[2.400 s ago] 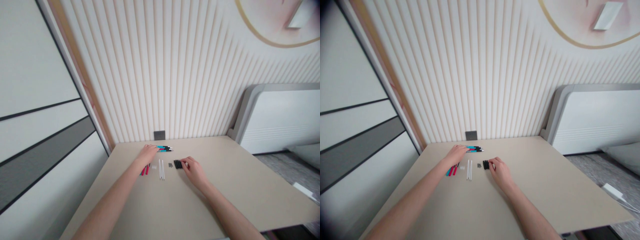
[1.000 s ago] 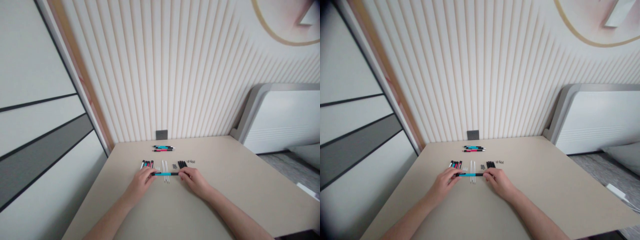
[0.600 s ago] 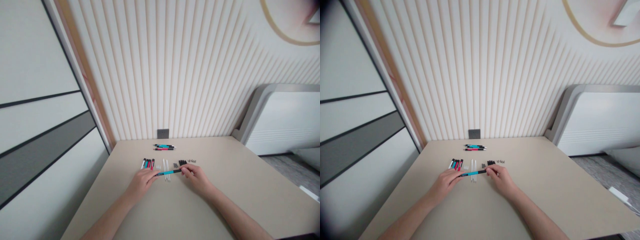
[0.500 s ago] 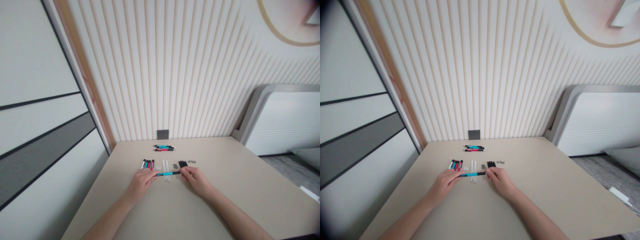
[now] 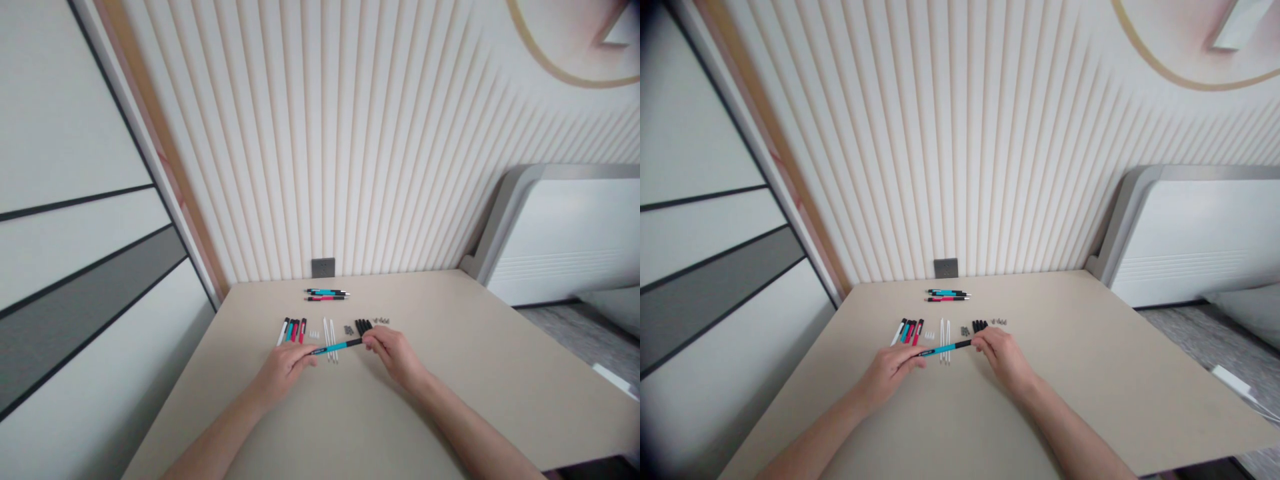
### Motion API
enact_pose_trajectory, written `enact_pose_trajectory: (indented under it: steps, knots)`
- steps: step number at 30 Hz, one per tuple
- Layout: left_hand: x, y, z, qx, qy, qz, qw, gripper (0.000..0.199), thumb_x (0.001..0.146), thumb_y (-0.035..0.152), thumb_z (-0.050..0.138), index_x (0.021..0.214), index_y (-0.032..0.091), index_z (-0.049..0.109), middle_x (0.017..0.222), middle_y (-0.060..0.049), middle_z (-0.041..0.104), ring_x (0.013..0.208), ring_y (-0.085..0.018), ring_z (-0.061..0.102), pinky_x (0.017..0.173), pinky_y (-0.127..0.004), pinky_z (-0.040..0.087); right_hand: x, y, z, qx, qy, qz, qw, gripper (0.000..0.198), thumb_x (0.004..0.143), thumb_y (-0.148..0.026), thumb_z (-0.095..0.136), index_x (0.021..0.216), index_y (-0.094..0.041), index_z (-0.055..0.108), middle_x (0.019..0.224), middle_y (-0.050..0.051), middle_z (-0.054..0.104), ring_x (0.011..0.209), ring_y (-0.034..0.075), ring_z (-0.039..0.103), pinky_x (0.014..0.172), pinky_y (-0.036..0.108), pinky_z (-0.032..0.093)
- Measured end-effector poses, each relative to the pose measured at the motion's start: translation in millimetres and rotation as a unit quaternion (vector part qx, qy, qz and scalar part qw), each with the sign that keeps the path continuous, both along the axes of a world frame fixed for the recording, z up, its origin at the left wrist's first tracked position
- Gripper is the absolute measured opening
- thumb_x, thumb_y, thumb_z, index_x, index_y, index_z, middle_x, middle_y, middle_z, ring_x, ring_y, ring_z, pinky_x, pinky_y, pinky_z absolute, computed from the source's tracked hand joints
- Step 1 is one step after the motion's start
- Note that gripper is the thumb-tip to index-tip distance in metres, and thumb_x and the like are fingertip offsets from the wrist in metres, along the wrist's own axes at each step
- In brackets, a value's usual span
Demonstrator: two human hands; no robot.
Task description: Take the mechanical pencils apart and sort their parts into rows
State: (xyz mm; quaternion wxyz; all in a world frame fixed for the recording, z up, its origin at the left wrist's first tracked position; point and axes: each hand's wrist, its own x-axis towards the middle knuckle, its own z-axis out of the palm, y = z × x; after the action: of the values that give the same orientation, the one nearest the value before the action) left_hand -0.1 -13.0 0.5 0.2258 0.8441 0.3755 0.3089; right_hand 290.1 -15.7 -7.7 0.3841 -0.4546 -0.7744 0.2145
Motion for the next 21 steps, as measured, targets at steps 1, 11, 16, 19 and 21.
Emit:
enact_pose_trajectory:
  steps: [1, 11, 16, 19, 21]
  knots:
    - [0.4, -0.4, 0.3, -0.014, -0.007, 0.006, 1.0, 0.027, 0.097, 0.031, 0.049, 0.114, 0.023, 0.068, 0.084, 0.0, 0.074, 0.076, -0.014, 0.067, 0.075, -0.022, 0.05, -0.3, -0.5, 0.7, 0.005, 0.007, -0.005, 1.0, 0.03, 0.097, -0.04, 0.044, 0.084, -0.021, 0.064, 0.079, 0.004, 0.065, 0.073, 0.017, 0.058, 0.07, 0.027, 0.043]
    - [3.3, 0.5, 1.0, -0.058, -0.041, 0.043, 0.997, 0.029, 0.095, 0.035, 0.05, 0.111, 0.021, 0.069, 0.084, -0.002, 0.075, 0.07, -0.013, 0.065, 0.072, -0.022, 0.051, -2.1, 0.7, 2.7, -0.089, 0.014, -0.021, 0.996, 0.043, 0.099, -0.041, 0.039, 0.075, -0.018, 0.066, 0.067, 0.002, 0.063, 0.064, 0.015, 0.056, 0.064, 0.026, 0.042]
    - [3.6, -0.5, 2.0, -0.052, -0.039, 0.042, 0.997, 0.029, 0.095, 0.034, 0.049, 0.111, 0.021, 0.069, 0.081, -0.001, 0.074, 0.069, -0.013, 0.065, 0.071, -0.023, 0.051, -2.8, 0.6, 5.8, -0.08, 0.052, -0.016, 0.995, 0.031, 0.093, -0.043, 0.05, 0.089, -0.019, 0.069, 0.078, 0.004, 0.067, 0.071, 0.017, 0.058, 0.067, 0.028, 0.043]
    - [4.0, -0.5, 2.6, -0.049, -0.032, 0.043, 0.997, 0.028, 0.095, 0.034, 0.049, 0.111, 0.02, 0.069, 0.081, -0.001, 0.074, 0.068, -0.013, 0.065, 0.07, -0.022, 0.05, -3.6, 0.1, 6.9, -0.077, 0.07, -0.022, 0.994, 0.031, 0.09, -0.045, 0.055, 0.101, -0.02, 0.069, 0.086, 0.006, 0.07, 0.074, 0.019, 0.059, 0.069, 0.03, 0.045]
    - [4.2, -0.6, 3.0, -0.046, -0.026, 0.039, 0.998, 0.028, 0.095, 0.033, 0.048, 0.111, 0.021, 0.068, 0.082, -0.001, 0.074, 0.068, -0.013, 0.064, 0.069, -0.021, 0.05, -3.9, 0.5, 6.2, -0.075, 0.076, -0.019, 0.994, 0.031, 0.092, -0.044, 0.052, 0.099, -0.02, 0.07, 0.085, 0.006, 0.07, 0.075, 0.019, 0.06, 0.069, 0.03, 0.046]
